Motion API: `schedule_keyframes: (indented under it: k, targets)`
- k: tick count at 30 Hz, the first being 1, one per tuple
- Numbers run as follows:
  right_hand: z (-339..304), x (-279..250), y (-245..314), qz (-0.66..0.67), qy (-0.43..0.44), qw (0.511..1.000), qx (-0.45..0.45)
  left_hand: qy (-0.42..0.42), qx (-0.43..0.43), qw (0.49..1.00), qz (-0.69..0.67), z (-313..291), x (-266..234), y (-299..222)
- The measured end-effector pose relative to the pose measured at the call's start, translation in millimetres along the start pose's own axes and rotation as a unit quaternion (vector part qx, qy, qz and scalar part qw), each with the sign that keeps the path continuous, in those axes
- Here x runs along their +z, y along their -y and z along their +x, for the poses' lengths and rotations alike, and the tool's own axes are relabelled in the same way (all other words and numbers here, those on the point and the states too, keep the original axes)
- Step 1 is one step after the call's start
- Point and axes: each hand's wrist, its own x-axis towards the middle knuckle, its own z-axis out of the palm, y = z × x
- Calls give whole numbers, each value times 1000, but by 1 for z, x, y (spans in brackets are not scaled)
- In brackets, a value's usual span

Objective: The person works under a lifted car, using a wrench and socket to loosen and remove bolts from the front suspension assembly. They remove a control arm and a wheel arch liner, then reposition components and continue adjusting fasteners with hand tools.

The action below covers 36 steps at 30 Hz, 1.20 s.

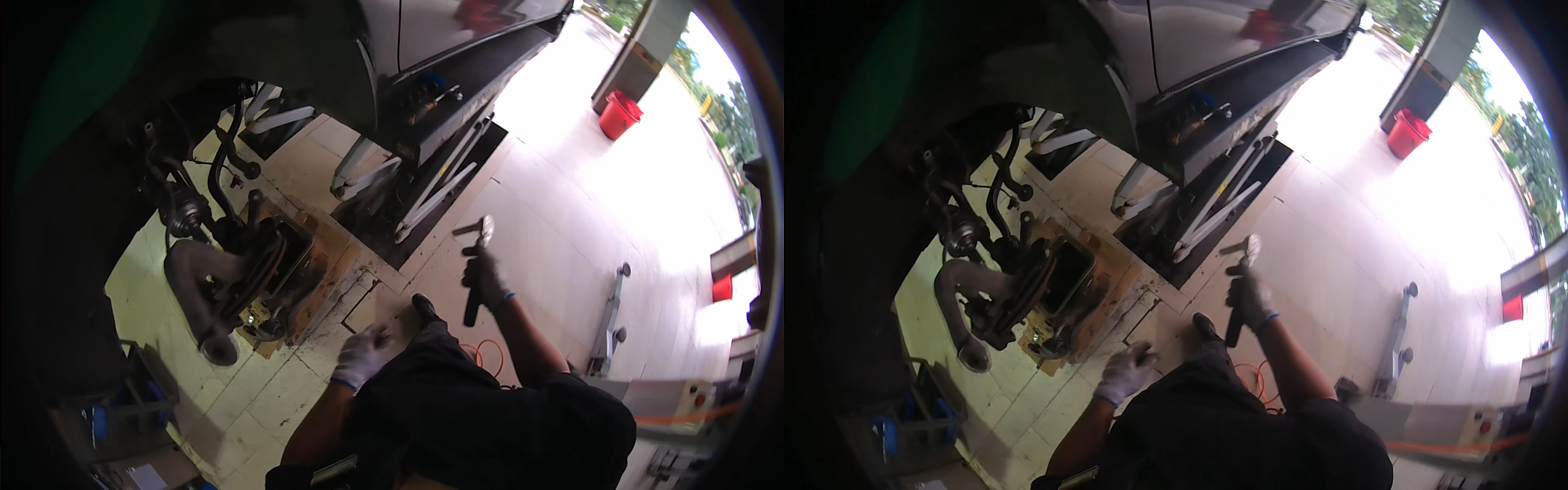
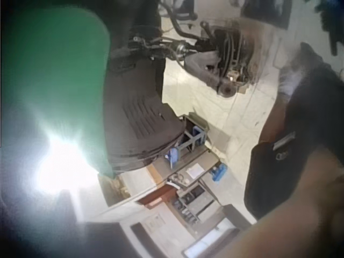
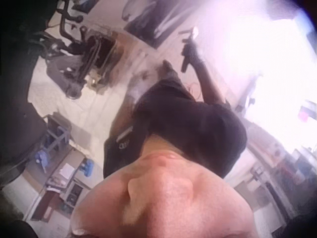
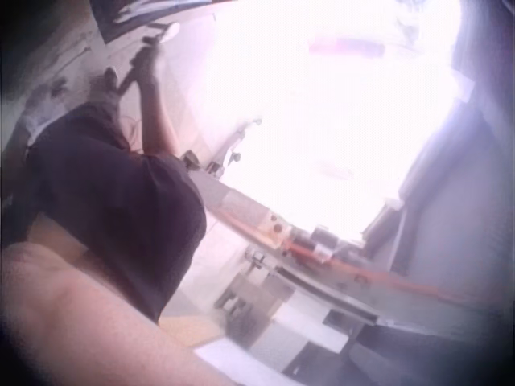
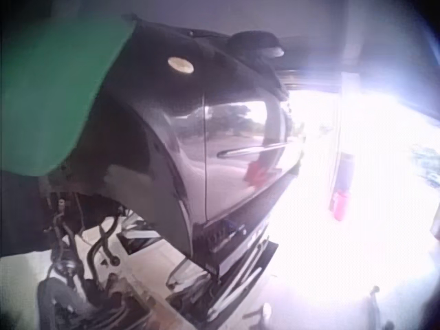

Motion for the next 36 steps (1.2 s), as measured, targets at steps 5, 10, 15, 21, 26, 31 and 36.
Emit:
schedule_keyframes:
  k: [5,10,15,21,26,31,36]
  targets:
    - [149,-32,173,52,114,983,-137,-46,-334,804,-490,22,35,51]
    - [326,3,313,-79,234,953,-176,-170,-229,844,-455,39,80,35]
    - [437,37,368,-468,265,617,-574,-190,-298,865,-356,31,108,45]
    - [465,46,395,-463,302,775,-307,-234,-428,792,-367,-20,125,82]
    - [512,50,413,-835,-40,333,-436,-237,-421,745,-459,-42,132,94]
    - [461,44,397,-778,-108,453,-422,-289,-370,668,-577,-56,87,125]
    - [341,27,310,-593,-230,561,-530,-614,-195,670,-369,-93,-87,184]
